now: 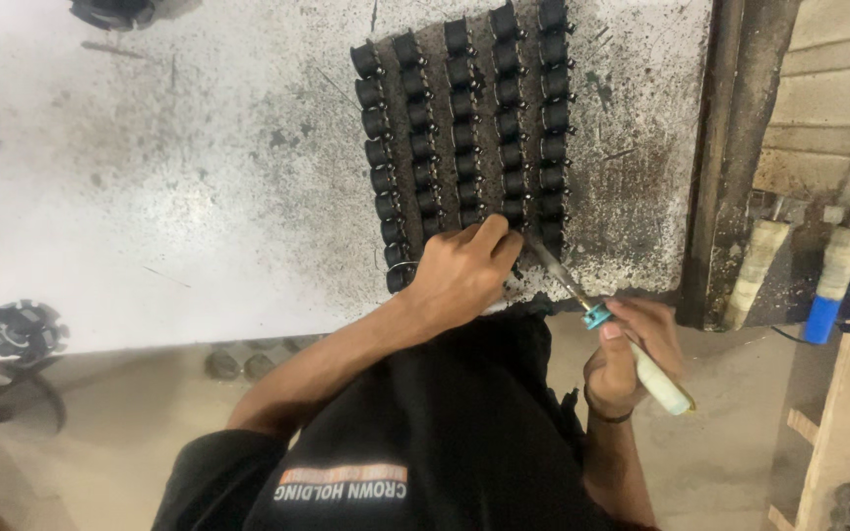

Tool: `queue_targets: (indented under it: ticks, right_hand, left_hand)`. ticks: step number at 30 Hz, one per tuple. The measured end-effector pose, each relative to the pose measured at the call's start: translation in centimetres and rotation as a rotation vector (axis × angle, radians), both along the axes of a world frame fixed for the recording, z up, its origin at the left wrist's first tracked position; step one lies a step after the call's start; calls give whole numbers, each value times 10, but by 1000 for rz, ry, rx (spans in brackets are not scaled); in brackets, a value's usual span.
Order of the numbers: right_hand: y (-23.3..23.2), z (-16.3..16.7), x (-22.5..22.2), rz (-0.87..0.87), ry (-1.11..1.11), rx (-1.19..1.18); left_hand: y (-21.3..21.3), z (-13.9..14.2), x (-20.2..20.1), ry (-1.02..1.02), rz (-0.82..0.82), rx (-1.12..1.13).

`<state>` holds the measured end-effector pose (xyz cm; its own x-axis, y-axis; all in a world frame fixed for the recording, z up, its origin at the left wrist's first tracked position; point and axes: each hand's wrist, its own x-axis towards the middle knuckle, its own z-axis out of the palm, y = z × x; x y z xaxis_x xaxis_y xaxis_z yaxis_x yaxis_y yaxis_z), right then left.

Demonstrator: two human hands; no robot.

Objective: The person solders small black plastic components arranged in a grid on a workbench, holding each component steady with one hand while applying a heated soldering iron to its terminal with the other, working through the components one at a time and occasionally reaching for solder wire.

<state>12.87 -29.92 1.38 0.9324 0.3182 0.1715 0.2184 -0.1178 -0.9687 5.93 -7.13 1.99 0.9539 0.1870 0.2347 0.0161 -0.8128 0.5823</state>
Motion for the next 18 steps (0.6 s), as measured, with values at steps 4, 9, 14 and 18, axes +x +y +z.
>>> queue_targets:
  ticks: [4,9,14,18]
  right_hand:
    - [-2,7,-1,41,-59,-83]
    - [-3,-2,21,23,-64,212]
    - [2,-10,27,25,-22,228]
    - [13,-9,19,23,19,163]
  left_hand:
    - [1,-2,4,36,-13,-2]
    - [10,24,5,5,-35,15]
    - [30,73,-9,-106,-11,139]
    - [31,59,14,-121,58,206]
